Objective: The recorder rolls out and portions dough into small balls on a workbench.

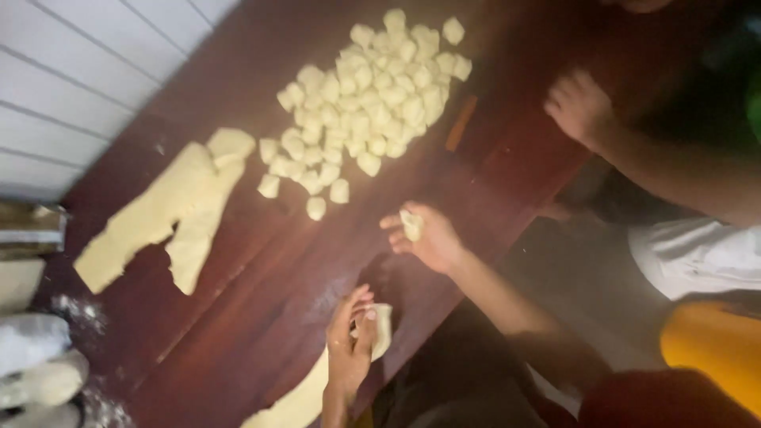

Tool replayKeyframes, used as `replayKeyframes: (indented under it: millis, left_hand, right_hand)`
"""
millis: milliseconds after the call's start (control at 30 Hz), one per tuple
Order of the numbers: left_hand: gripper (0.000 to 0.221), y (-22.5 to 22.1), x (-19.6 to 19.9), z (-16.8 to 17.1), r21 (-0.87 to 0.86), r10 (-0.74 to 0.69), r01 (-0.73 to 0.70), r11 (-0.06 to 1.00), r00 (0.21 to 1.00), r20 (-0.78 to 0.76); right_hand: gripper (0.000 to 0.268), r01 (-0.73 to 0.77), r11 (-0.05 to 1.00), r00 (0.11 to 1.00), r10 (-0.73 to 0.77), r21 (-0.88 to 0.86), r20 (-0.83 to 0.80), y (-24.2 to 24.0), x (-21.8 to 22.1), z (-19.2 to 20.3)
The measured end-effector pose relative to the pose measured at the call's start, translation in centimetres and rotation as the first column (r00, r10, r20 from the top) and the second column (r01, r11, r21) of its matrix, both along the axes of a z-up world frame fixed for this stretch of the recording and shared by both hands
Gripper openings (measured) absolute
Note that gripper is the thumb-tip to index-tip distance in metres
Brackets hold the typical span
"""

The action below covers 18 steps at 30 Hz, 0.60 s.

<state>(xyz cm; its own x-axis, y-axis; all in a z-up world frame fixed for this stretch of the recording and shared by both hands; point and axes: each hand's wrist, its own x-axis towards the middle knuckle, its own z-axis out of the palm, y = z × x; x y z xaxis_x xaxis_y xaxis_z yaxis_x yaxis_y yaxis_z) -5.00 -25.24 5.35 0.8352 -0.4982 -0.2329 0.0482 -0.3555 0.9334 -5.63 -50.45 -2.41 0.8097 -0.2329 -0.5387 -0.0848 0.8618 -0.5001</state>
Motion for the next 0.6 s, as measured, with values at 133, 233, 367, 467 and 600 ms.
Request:
replayKeyframes:
  millis: [133,233,367,467,600]
  left_hand:
    - [0.041,0.6,-1.5,-0.6,0.002,-0.019,0.019,1.000,0.977,0.211]
    - [0.042,2.9,-1.8,-1.6,-0.041,0.103,-0.099,0.994,0.990,0.096]
    - [0.043,6.3,-1.4,-1.6,-0.120,0.151,-0.146,0.982,0.988,0.026]
    - [0.040,9.2,-0.8,-3.3,-0.033,0.227,-0.233,0.972,0.964,-0.136]
    - [0.035,12.0,0.0,-5.9,-0.273,0.195,-0.233,0.933,0.968,-0.161]
  right_hand:
    - [0.005,-0.042,0.985,0.990,0.018,0.168,0.142,0.9,0.7,1.4]
    - [0.010,-0.002,0.994,0.994,-0.010,0.110,0.109,2.4,-0.1,3.2]
    - [0.005,0.019,0.996,0.990,-0.032,0.090,0.139,5.5,-1.3,1.4]
    - [0.027,0.096,0.989,0.979,-0.114,0.112,0.172,8.4,-2.1,1.6]
    - [0.041,0.117,0.993,0.927,-0.110,0.002,0.359,10.7,-3.9,2.0]
